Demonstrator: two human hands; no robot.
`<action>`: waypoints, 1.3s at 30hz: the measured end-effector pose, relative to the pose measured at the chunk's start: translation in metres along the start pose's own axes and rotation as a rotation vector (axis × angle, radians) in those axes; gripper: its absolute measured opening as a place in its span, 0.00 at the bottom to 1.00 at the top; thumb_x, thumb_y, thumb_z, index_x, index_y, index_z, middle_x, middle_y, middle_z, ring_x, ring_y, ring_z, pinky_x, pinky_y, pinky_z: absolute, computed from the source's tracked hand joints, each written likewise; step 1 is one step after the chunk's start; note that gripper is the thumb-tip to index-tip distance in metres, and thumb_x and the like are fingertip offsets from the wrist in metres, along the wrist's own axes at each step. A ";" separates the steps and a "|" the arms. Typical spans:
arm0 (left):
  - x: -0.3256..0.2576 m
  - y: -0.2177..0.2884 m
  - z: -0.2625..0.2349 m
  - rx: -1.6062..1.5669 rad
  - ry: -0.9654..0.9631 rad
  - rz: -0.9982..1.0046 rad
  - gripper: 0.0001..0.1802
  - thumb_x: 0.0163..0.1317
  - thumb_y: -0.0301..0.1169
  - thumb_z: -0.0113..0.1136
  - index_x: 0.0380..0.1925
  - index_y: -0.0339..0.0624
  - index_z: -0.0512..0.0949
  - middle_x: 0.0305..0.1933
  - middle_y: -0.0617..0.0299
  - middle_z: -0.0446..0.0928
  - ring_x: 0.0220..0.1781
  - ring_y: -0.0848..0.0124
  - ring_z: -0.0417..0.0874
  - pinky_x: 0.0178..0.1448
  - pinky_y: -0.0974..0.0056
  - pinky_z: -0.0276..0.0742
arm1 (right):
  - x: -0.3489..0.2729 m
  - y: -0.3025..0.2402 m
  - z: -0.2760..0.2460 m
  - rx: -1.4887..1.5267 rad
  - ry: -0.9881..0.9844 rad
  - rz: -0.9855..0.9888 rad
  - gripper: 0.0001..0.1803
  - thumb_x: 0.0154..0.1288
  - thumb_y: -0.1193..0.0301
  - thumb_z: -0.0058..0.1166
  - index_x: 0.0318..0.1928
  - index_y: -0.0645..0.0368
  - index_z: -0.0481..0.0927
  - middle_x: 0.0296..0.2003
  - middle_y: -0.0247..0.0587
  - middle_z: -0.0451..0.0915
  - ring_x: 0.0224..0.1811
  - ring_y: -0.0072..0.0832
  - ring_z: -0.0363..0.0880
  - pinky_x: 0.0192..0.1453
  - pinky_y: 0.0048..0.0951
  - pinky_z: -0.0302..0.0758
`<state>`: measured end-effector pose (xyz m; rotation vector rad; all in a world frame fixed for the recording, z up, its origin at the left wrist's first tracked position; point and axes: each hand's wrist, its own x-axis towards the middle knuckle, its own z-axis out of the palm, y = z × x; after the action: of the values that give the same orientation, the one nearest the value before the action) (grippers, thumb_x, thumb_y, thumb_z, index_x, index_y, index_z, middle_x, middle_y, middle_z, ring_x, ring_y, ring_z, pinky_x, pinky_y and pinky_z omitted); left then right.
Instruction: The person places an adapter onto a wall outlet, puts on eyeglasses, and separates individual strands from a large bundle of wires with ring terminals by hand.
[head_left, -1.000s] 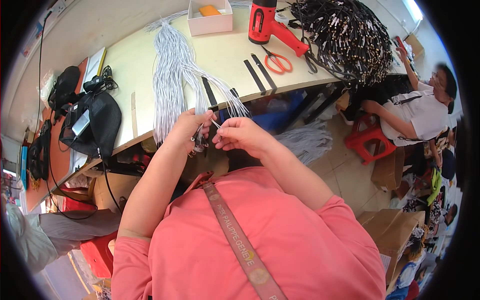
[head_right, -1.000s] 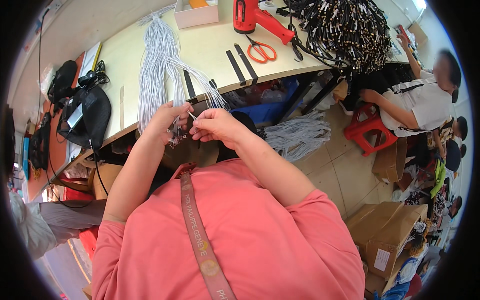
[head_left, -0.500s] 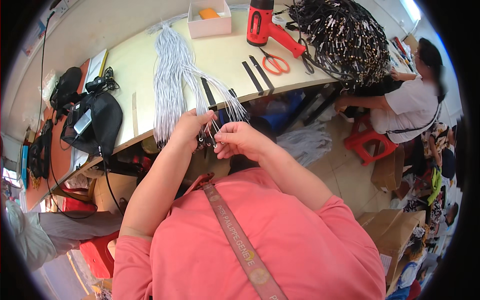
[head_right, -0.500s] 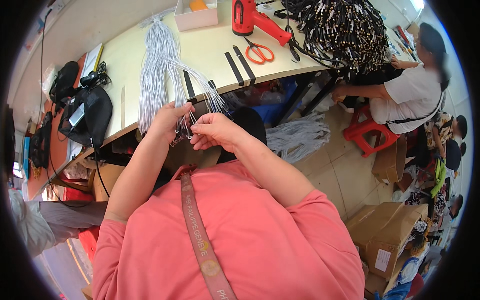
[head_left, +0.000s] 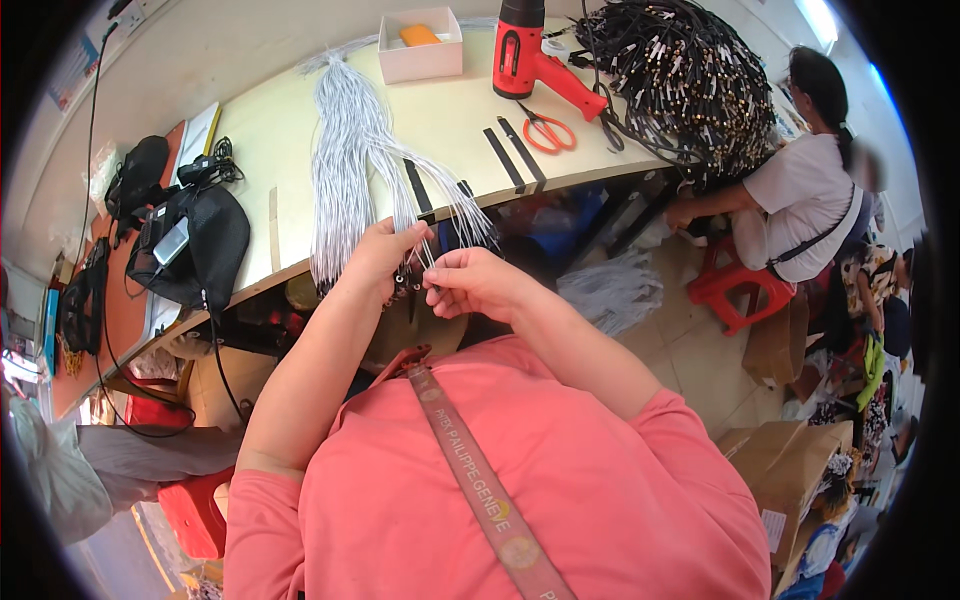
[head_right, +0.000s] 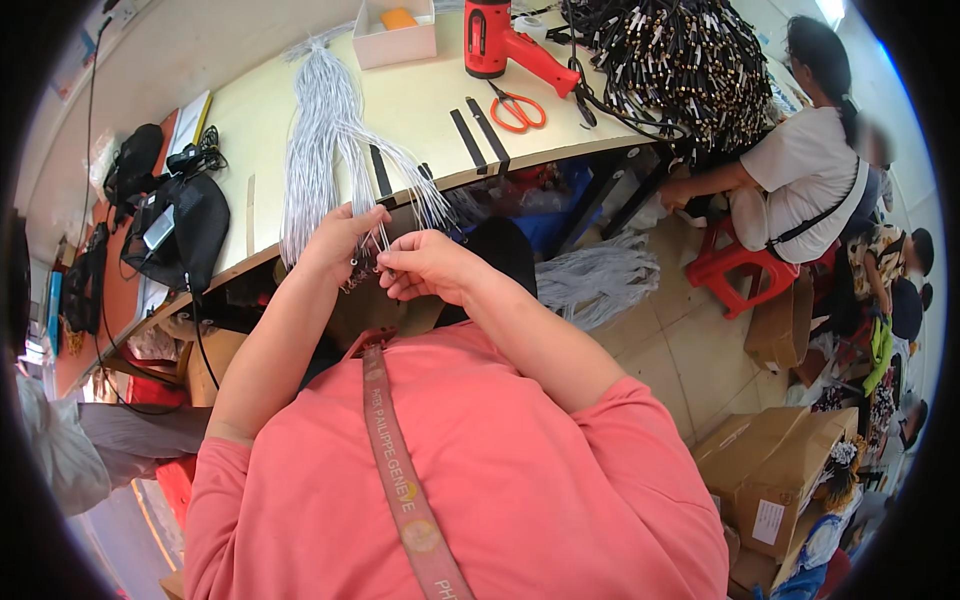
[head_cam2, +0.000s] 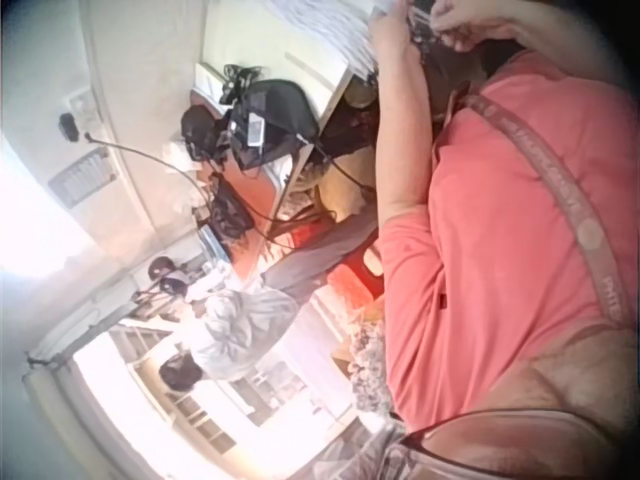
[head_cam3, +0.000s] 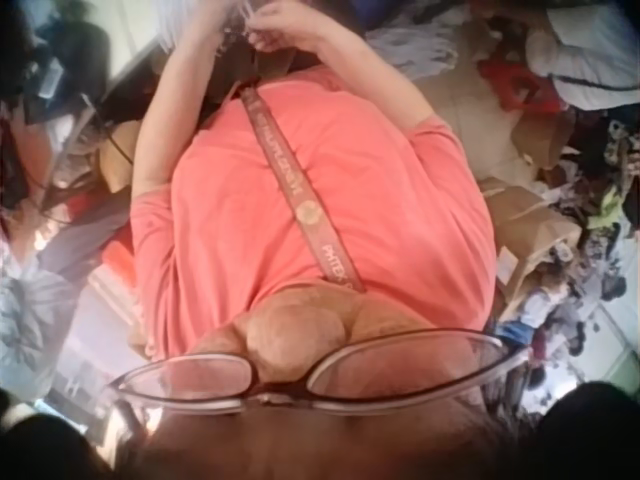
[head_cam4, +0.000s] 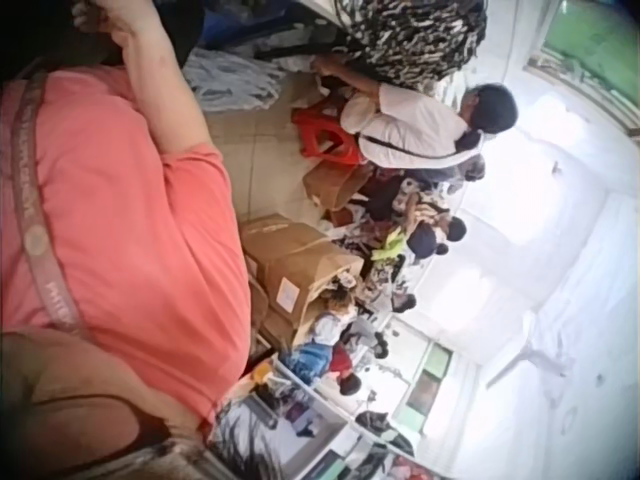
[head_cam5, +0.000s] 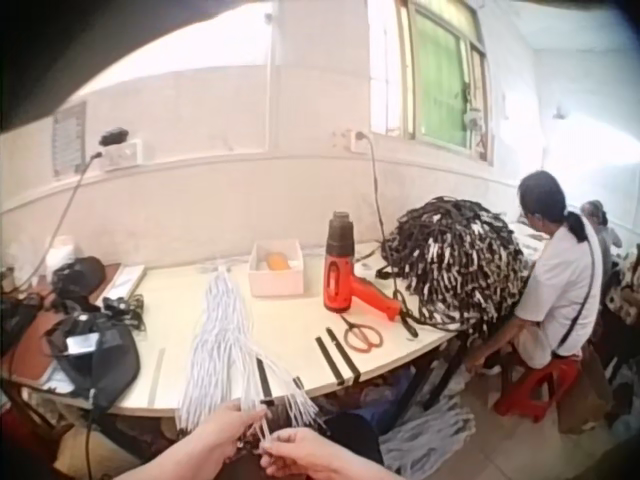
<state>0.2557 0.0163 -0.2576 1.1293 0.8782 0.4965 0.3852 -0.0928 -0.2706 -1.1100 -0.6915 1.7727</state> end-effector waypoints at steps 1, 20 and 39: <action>0.003 -0.001 -0.001 0.031 0.000 0.004 0.09 0.57 0.32 0.60 0.30 0.36 0.74 0.25 0.63 0.71 0.22 0.74 0.69 0.26 0.68 0.68 | 0.000 -0.001 -0.001 -0.004 -0.002 -0.003 0.08 0.62 0.67 0.53 0.33 0.59 0.75 0.28 0.38 0.79 0.29 0.24 0.79 0.36 0.25 0.77; 0.012 -0.013 -0.002 0.072 0.007 0.079 0.08 0.57 0.31 0.59 0.27 0.37 0.76 0.19 0.66 0.69 0.22 0.77 0.68 0.24 0.70 0.64 | 0.015 0.007 -0.001 0.056 0.056 -0.039 0.10 0.59 0.64 0.57 0.30 0.57 0.75 0.26 0.34 0.78 0.27 0.22 0.77 0.34 0.24 0.75; -0.004 0.009 -0.012 -0.098 -0.150 -0.181 0.11 0.59 0.26 0.52 0.38 0.26 0.71 0.35 0.49 0.76 0.37 0.63 0.79 0.41 0.61 0.78 | -0.029 -0.010 0.021 -1.260 0.672 -0.541 0.11 0.56 0.71 0.52 0.40 0.62 0.75 0.34 0.44 0.78 0.34 0.38 0.77 0.39 0.32 0.73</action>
<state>0.2447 0.0231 -0.2501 0.9741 0.8077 0.2987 0.3759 -0.1149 -0.2418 -1.9146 -1.5272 0.2913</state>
